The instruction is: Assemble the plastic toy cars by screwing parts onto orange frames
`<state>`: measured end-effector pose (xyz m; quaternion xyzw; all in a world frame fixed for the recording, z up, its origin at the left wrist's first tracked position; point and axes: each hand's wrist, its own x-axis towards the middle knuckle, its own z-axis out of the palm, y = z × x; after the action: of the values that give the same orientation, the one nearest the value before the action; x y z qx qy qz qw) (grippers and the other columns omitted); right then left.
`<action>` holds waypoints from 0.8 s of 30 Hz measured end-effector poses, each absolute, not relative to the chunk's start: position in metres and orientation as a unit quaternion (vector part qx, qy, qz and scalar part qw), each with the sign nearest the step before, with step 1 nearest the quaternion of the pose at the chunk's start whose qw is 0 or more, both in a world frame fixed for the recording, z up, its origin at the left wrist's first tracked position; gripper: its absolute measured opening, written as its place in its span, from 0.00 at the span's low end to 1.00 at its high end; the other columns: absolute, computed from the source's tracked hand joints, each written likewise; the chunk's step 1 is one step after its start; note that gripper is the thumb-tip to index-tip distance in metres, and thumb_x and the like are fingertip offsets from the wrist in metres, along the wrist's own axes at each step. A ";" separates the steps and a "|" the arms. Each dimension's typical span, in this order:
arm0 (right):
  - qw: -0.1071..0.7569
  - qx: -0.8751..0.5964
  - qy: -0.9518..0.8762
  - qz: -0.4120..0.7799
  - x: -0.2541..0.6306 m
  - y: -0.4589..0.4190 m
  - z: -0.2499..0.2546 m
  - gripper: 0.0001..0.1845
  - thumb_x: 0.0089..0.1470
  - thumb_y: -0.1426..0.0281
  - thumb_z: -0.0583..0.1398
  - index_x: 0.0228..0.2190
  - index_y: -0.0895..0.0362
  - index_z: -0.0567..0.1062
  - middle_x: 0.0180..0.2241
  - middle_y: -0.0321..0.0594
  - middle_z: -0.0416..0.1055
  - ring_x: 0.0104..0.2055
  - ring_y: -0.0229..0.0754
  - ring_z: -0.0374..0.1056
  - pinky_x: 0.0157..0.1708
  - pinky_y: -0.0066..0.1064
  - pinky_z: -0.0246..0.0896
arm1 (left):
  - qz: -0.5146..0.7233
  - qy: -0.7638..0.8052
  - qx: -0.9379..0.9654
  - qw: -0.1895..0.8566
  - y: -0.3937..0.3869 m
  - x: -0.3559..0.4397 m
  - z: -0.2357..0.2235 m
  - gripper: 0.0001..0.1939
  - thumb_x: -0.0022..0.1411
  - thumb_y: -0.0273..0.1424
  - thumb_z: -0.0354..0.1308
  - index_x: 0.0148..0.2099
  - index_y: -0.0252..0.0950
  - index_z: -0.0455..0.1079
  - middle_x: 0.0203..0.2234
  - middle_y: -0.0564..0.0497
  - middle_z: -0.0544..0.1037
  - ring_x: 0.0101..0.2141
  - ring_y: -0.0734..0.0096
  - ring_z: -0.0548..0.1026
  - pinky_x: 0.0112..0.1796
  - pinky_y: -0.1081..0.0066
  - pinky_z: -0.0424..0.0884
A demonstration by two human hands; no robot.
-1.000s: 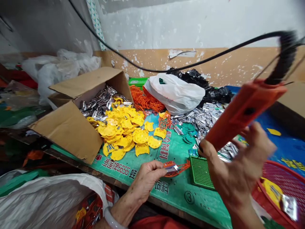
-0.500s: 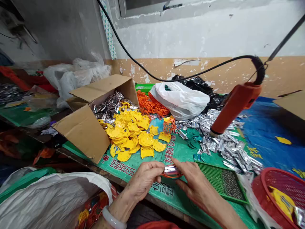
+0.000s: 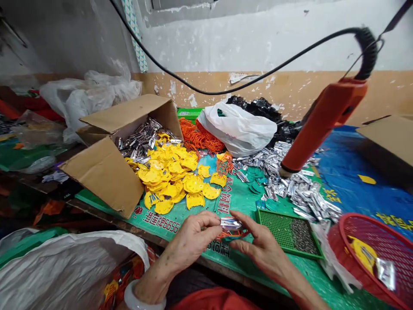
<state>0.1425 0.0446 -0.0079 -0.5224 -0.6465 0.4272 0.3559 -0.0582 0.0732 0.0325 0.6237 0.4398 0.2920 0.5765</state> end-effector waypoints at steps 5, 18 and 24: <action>0.407 -0.527 -0.622 0.412 0.136 0.039 -0.011 0.27 0.48 0.66 0.65 0.51 0.54 0.71 0.42 0.41 0.78 0.40 0.45 0.74 0.42 0.38 0.70 | 0.251 0.407 0.614 0.629 0.079 -0.060 0.035 0.13 0.61 0.38 0.57 0.40 0.38 0.79 0.32 0.51 0.79 0.36 0.68 0.71 0.38 0.72 0.65; 0.551 -0.632 -0.539 -0.080 0.212 0.045 0.065 0.38 0.42 0.61 0.70 0.55 0.39 0.66 0.51 0.47 0.66 0.50 0.56 0.66 0.44 0.55 0.67 | 0.274 0.465 0.395 0.743 0.066 -0.045 0.005 0.16 0.45 0.41 0.69 0.27 0.31 0.78 0.27 0.47 0.79 0.28 0.71 0.74 0.35 0.70 0.71; 0.629 -0.447 -0.576 0.270 0.251 0.133 0.114 0.47 0.22 0.55 0.74 0.49 0.49 0.70 0.48 0.47 0.69 0.50 0.53 0.67 0.46 0.50 0.63 | 0.254 0.485 0.445 0.709 0.066 -0.041 0.001 0.14 0.51 0.39 0.65 0.36 0.33 0.80 0.28 0.48 0.80 0.29 0.72 0.73 0.35 0.71 0.68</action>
<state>0.2507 0.1333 0.1136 -0.4468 -0.5759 0.2698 0.6293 -0.0406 0.0659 0.0007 0.4451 0.4853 0.2538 0.7085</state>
